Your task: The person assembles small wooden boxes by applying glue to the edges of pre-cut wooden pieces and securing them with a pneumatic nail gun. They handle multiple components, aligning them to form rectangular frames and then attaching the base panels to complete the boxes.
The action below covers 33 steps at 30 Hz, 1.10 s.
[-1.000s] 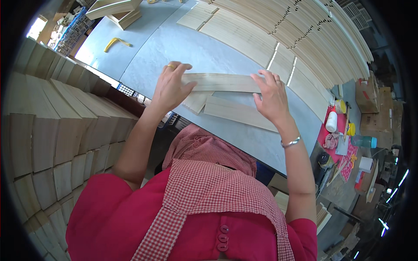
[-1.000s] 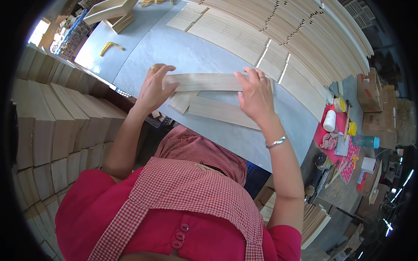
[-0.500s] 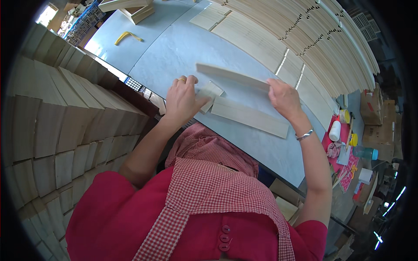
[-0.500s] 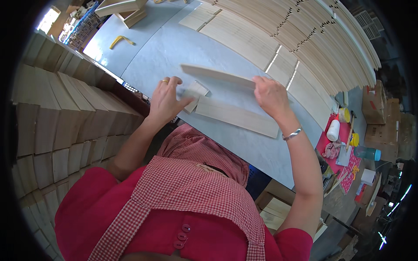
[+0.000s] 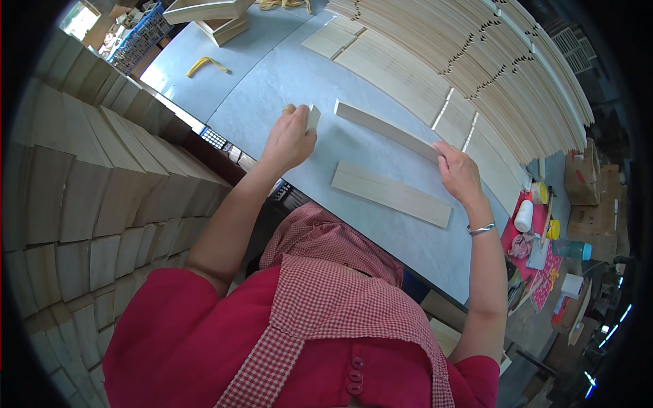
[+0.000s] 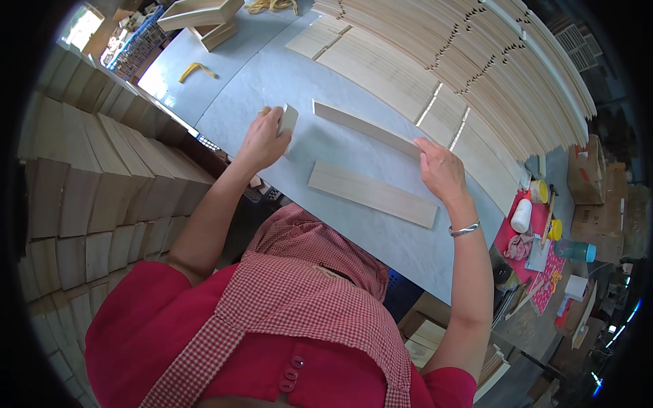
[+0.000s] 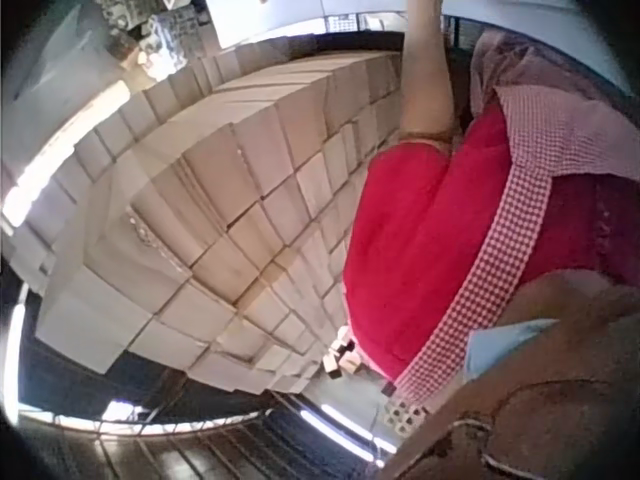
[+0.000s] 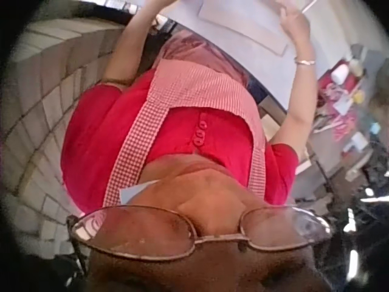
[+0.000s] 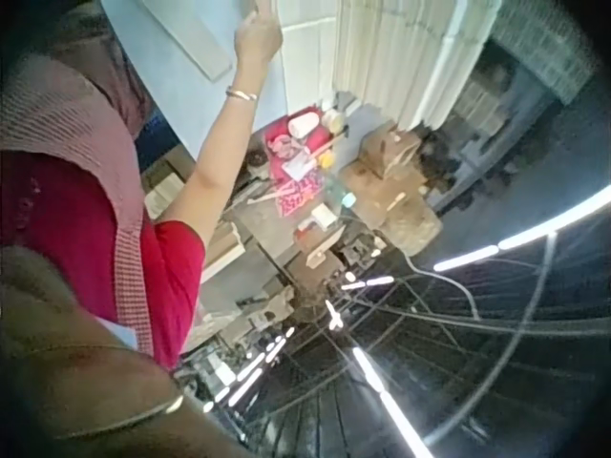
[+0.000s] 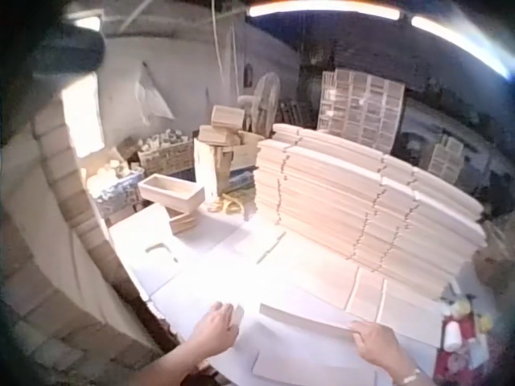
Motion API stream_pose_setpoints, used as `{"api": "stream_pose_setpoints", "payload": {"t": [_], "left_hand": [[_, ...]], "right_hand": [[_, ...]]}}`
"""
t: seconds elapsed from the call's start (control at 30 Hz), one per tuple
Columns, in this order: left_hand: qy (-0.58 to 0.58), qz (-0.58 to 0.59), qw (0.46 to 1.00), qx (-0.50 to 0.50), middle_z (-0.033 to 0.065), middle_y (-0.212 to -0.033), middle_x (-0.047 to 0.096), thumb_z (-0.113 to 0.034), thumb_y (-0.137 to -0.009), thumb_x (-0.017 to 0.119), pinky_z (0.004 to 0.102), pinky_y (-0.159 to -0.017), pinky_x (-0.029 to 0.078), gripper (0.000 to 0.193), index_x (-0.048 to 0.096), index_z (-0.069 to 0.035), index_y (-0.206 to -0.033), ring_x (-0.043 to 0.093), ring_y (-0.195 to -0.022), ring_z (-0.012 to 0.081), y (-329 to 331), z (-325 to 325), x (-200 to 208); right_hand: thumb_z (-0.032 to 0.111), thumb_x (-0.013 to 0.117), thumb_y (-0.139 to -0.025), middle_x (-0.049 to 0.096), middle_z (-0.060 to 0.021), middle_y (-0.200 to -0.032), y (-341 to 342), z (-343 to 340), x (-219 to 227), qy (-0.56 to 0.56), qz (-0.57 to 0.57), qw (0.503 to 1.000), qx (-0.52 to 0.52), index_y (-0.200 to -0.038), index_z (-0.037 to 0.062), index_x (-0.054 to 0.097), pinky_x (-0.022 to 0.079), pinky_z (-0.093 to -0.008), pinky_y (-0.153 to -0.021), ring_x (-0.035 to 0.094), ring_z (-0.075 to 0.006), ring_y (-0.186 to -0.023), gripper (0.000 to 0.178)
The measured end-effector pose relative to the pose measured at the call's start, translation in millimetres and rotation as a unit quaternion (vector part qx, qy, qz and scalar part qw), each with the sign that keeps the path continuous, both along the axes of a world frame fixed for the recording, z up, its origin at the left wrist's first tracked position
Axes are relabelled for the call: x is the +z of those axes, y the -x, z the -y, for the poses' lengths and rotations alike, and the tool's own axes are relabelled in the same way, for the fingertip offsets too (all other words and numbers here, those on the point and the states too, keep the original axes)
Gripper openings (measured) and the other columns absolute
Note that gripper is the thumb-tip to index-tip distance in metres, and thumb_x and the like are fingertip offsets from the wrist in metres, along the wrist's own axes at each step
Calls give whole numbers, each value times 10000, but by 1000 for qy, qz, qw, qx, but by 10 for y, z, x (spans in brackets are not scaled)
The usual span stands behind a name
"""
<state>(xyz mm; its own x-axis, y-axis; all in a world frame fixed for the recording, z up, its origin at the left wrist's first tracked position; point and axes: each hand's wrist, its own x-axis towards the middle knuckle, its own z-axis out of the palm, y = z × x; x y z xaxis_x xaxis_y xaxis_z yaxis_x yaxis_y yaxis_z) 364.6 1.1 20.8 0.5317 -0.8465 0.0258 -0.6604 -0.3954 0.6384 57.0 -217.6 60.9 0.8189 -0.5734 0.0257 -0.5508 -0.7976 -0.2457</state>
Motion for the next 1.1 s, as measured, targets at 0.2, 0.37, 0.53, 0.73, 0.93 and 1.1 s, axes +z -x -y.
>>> {"api": "stream_pose_setpoints", "payload": {"t": [0.2, 0.37, 0.53, 0.73, 0.93, 1.1], "left_hand": [[76, -30, 995, -62, 284, -1438, 506, -109, -815, 575, 447, -1018, 473, 688, 439, 28, -1475, 597, -1186, 416, -72, 253, -193], [68, -72, 992, -80, 275, -1465, 499, -107, -815, 564, 424, -1077, 440, 720, 403, 22, -1505, 537, -1299, 420, 4, 325, -130], [55, -93, 991, -82, 293, -1437, 514, -111, -827, 563, 428, -1105, 415, 708, 394, 44, -1496, 513, -1327, 423, 44, 381, -67], [70, -44, 994, -72, 343, -1340, 533, -100, -827, 522, 488, -1061, 445, 661, 383, 92, -1444, 529, -1251, 485, 104, 442, -116], [59, -47, 995, -64, 337, -1296, 551, -130, -858, 518, 506, -1023, 464, 547, 418, 63, -1360, 549, -1205, 495, 115, 486, -173], [22, -129, 990, -55, 316, -1223, 609, -213, -896, 566, 498, -986, 478, 528, 437, 12, -1355, 604, -1139, 476, 49, 503, -146]], "right_hand": [[57, 587, -942, 683, -149, -1065, 29, -17, -144, 6, 56, 998, -9, -1257, 111, 637, 557, -475, -830, 670, -383, -961, 323], [46, 594, -936, 682, -153, -1044, 30, -35, -181, 14, 70, 997, -13, -1260, 107, 639, 557, -470, -831, 670, -379, -957, 332], [44, 596, -936, 679, -150, -1028, 21, -37, -148, 5, 67, 998, -15, -1258, 102, 645, 554, -468, -832, 666, -372, -956, 331], [47, 595, -936, 675, -141, -1014, 16, 10, -119, -4, 55, 998, -5, -1259, 100, 653, 551, -466, -835, 660, -358, -964, 332], [72, 605, -939, 677, -154, -1062, 43, 5, -182, 6, 66, 998, -8, -1250, 74, 655, 540, -452, -880, 649, -355, -1007, 314], [218, 767, -862, 633, -124, -1192, -88, -343, -8, 151, 146, 977, -17, -1253, 52, 627, 486, -444, -950, 588, -328, -1133, 448]]}}
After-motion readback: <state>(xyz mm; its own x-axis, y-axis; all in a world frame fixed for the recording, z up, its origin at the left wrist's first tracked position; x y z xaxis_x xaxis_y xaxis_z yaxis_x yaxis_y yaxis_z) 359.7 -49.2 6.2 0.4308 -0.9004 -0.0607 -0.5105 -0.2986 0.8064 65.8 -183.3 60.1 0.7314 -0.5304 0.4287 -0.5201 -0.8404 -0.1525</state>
